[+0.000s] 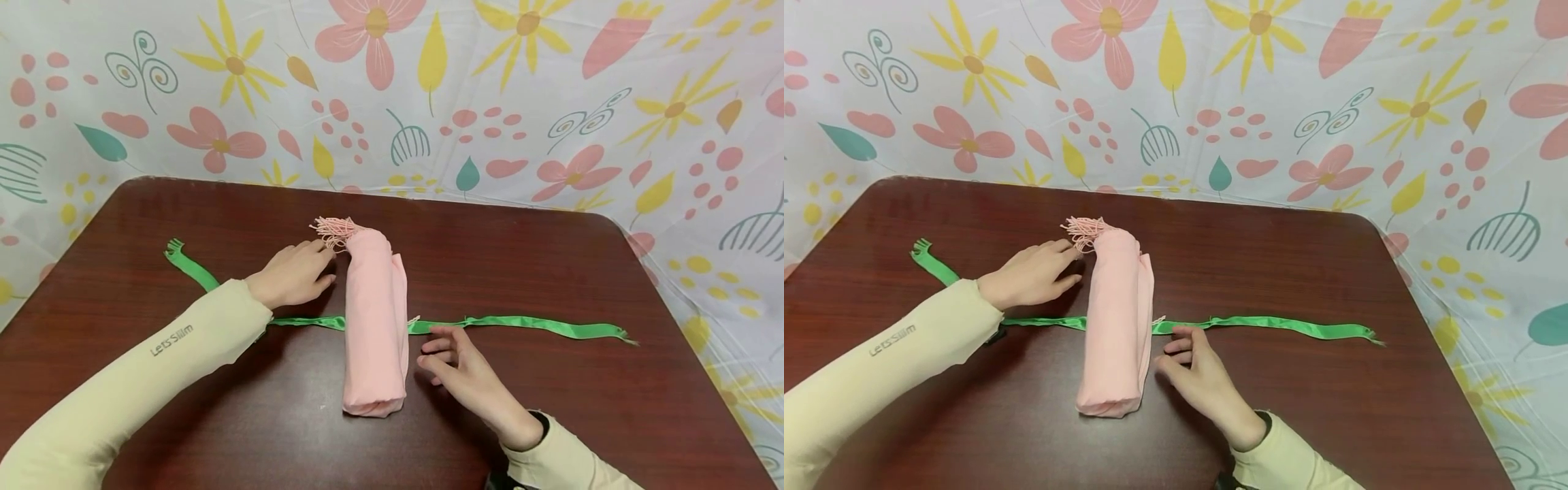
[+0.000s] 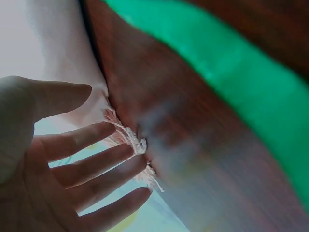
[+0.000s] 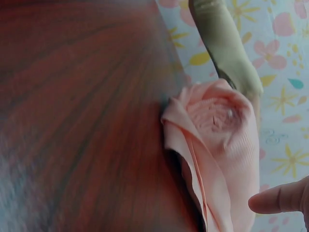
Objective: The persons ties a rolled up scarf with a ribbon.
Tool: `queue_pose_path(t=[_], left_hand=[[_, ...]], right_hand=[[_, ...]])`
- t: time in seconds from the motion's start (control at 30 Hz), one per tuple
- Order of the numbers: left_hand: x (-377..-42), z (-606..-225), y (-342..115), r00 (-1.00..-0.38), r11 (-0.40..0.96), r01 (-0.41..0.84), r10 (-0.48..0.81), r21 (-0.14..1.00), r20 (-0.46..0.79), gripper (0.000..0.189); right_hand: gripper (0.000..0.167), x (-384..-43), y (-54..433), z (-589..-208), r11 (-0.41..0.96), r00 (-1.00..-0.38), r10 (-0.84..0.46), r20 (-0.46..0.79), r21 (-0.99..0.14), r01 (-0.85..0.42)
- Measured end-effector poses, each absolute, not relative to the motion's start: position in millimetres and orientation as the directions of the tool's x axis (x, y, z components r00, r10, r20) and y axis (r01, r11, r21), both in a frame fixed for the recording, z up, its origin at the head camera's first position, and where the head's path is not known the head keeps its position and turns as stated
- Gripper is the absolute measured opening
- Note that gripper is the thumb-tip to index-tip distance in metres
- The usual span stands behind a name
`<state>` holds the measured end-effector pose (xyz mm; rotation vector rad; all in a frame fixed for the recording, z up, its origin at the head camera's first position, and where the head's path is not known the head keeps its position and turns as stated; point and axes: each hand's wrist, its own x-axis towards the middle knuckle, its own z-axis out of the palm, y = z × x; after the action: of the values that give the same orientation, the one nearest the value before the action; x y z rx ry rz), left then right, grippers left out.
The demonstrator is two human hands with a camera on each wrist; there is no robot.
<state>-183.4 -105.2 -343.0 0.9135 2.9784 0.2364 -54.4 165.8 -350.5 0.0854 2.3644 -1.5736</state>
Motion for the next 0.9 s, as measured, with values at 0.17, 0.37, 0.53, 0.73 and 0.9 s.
queue_pose_path(t=[0.17,0.37,0.53,0.73,0.9], left_hand=[[-167,-345,-111,-0.822,0.814,0.570,0.564,0.116,0.083,0.022],[-147,-346,-115,-0.807,0.802,0.590,0.581,0.098,0.102,0.019],[-136,-344,-119,-0.805,0.798,0.593,0.583,0.110,0.110,0.018],[-126,-343,-126,-0.809,0.801,0.587,0.576,0.115,0.116,0.017],[-119,-344,-130,-0.826,0.813,0.564,0.554,0.142,0.105,0.017]], right_hand=[[0.051,-59,173,-350,0.417,-0.953,-0.100,-0.287,-0.881,0.222],[0.051,-65,181,-351,0.432,-0.949,-0.076,-0.305,-0.868,0.244],[0.052,-68,186,-350,0.438,-0.943,-0.077,-0.324,-0.861,0.260],[0.053,-71,191,-347,0.465,-0.937,-0.089,-0.339,-0.846,0.262],[0.050,-77,197,-348,0.485,-0.935,-0.109,-0.337,-0.839,0.246]])
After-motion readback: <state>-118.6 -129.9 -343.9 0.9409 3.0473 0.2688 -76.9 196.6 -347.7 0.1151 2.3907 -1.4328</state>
